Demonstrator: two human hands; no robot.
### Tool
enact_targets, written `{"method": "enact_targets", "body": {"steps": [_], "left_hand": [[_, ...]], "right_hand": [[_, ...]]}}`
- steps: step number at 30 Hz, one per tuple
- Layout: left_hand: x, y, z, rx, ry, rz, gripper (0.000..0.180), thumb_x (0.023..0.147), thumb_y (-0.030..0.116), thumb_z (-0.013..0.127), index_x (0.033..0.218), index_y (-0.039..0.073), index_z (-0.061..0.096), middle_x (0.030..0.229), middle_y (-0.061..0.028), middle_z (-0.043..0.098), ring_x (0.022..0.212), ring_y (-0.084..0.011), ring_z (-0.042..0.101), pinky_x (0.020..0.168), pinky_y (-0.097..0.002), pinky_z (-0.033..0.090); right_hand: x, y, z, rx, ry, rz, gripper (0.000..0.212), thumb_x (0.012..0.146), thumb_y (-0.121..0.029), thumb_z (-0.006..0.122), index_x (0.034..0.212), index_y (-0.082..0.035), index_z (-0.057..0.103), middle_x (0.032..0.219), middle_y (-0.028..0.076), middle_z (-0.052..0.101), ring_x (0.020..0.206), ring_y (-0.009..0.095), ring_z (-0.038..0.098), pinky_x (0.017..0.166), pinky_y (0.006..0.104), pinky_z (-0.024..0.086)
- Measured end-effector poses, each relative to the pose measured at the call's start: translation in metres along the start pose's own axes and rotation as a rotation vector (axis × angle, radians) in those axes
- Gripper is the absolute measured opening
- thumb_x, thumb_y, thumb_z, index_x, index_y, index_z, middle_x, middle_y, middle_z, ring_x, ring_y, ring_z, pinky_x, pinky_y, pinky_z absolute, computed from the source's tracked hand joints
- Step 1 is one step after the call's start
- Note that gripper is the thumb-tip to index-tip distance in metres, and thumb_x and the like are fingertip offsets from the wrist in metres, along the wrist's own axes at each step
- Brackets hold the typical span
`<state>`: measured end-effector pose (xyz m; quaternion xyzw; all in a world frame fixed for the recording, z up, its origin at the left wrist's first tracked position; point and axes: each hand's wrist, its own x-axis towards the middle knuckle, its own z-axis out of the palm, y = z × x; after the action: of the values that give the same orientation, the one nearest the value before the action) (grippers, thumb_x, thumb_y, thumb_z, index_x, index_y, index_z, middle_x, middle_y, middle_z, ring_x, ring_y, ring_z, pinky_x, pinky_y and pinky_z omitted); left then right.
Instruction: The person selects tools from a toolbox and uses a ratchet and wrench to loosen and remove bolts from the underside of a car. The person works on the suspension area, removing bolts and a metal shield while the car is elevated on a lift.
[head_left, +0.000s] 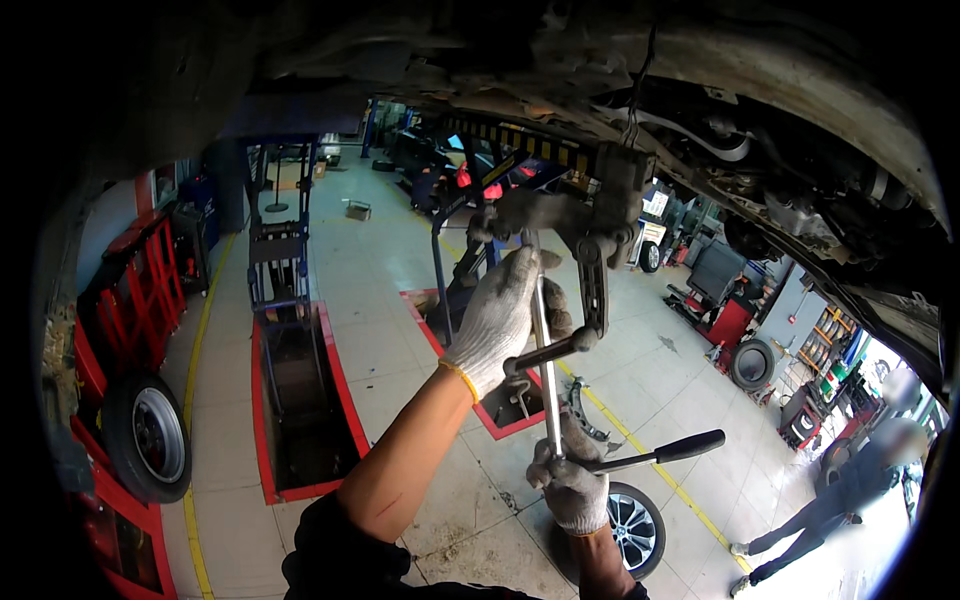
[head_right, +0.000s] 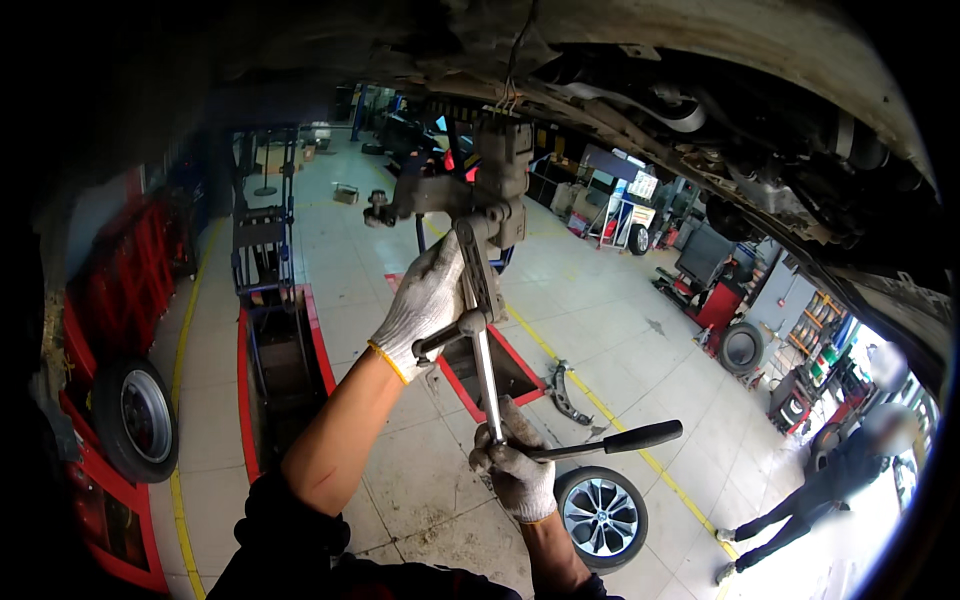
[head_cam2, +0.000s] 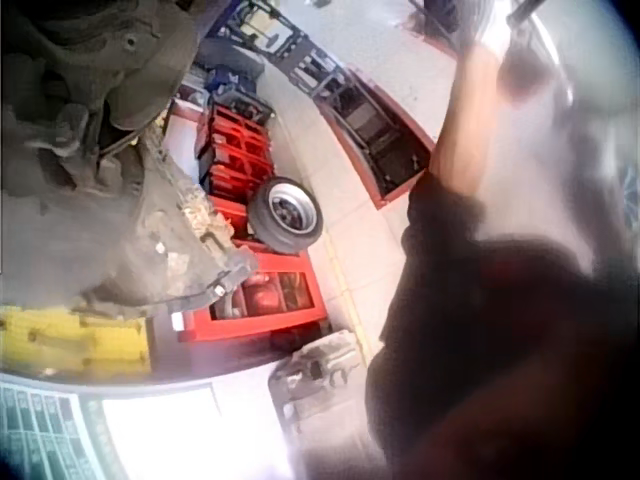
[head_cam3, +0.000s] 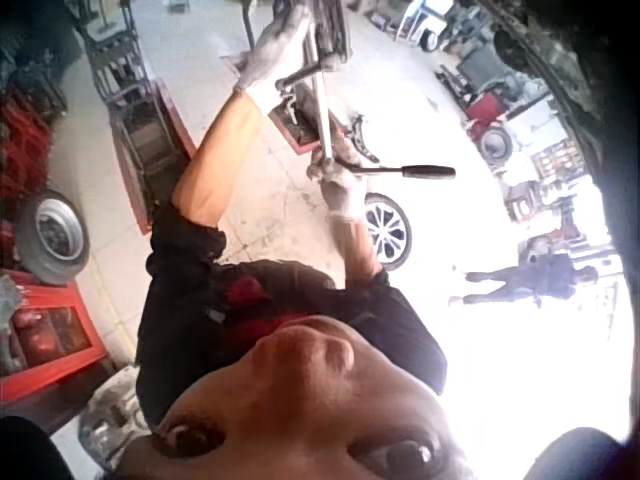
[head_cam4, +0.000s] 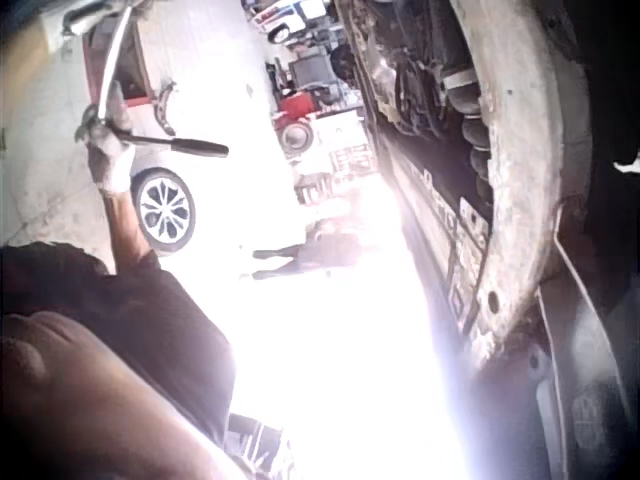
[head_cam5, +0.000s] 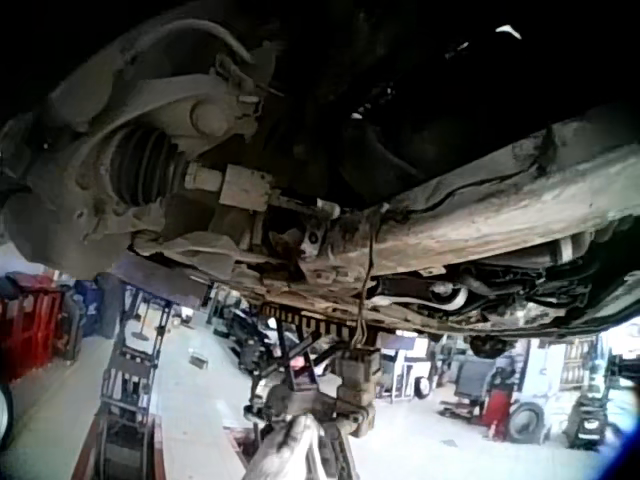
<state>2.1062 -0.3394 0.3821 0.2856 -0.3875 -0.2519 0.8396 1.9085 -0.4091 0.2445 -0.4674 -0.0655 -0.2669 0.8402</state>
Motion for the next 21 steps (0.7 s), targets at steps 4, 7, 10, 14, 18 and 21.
{"method": "enact_targets", "body": {"steps": [4,7,10,14,18,21], "left_hand": [[0.039,0.057,0.016,0.355,-0.222,0.239,0.034,0.107,0.031,0.055,0.123,0.001,0.059,0.102,-0.0103,0.069,0.094,-0.0206,0.069,0.079,-0.0368,0.059],[0.040,0.103,0.039,0.159,-0.199,0.300,0.033,0.108,0.032,0.053,0.115,0.002,0.063,0.092,-0.0083,0.063,0.084,-0.0186,0.059,0.077,-0.0335,0.049],[0.035,0.142,0.048,0.612,-0.212,0.590,0.040,0.109,0.039,0.049,0.107,0.001,0.063,0.082,-0.0076,0.060,0.080,-0.0195,0.058,0.074,-0.0375,0.047],[0.032,0.177,0.069,0.820,-0.146,0.622,0.042,0.110,0.038,0.050,0.113,-0.001,0.066,0.087,-0.0058,0.062,0.083,-0.0152,0.054,0.082,-0.0321,0.047],[0.031,0.200,0.083,1.035,-0.206,0.736,0.042,0.110,0.036,0.051,0.118,-0.002,0.066,0.089,-0.0102,0.065,0.089,-0.0202,0.060,0.085,-0.0339,0.049],[0.024,0.201,0.087,0.976,-0.206,0.624,0.039,0.107,0.031,0.054,0.128,-0.002,0.063,0.095,-0.0144,0.068,0.096,-0.0237,0.066,0.090,-0.0344,0.051]], "right_hand": [[0.044,-0.029,0.053,-0.007,-0.064,-0.202,0.074,0.081,-0.014,0.079,0.146,0.005,0.048,0.091,0.011,0.064,0.070,0.019,0.057,0.063,0.0324,0.050],[0.072,-0.042,0.072,-0.059,-0.141,-0.271,0.072,0.080,-0.012,0.079,0.144,0.003,0.050,0.091,0.012,0.063,0.071,0.020,0.057,0.061,0.0320,0.051],[0.085,-0.048,0.102,-0.004,-0.245,-0.343,0.034,0.085,-0.010,0.077,0.114,-0.002,0.061,0.084,0.013,0.058,0.065,0.018,0.053,0.056,0.0345,0.046],[0.120,-0.066,0.134,0.069,-0.469,-0.380,0.036,0.088,-0.012,0.077,0.118,-0.008,0.057,0.093,0.012,0.060,0.067,0.017,0.052,0.058,0.0331,0.043],[0.132,-0.084,0.177,0.157,-0.354,-0.426,0.026,0.100,-0.019,0.057,0.123,-0.007,0.056,0.084,0.003,0.051,0.067,0.013,0.046,0.062,0.0312,0.039],[0.143,-0.094,0.188,-0.247,-0.072,-0.588,0.036,0.101,-0.016,0.046,0.134,-0.003,0.053,0.091,0.005,0.058,0.066,0.013,0.051,0.062,0.0283,0.046]]}}
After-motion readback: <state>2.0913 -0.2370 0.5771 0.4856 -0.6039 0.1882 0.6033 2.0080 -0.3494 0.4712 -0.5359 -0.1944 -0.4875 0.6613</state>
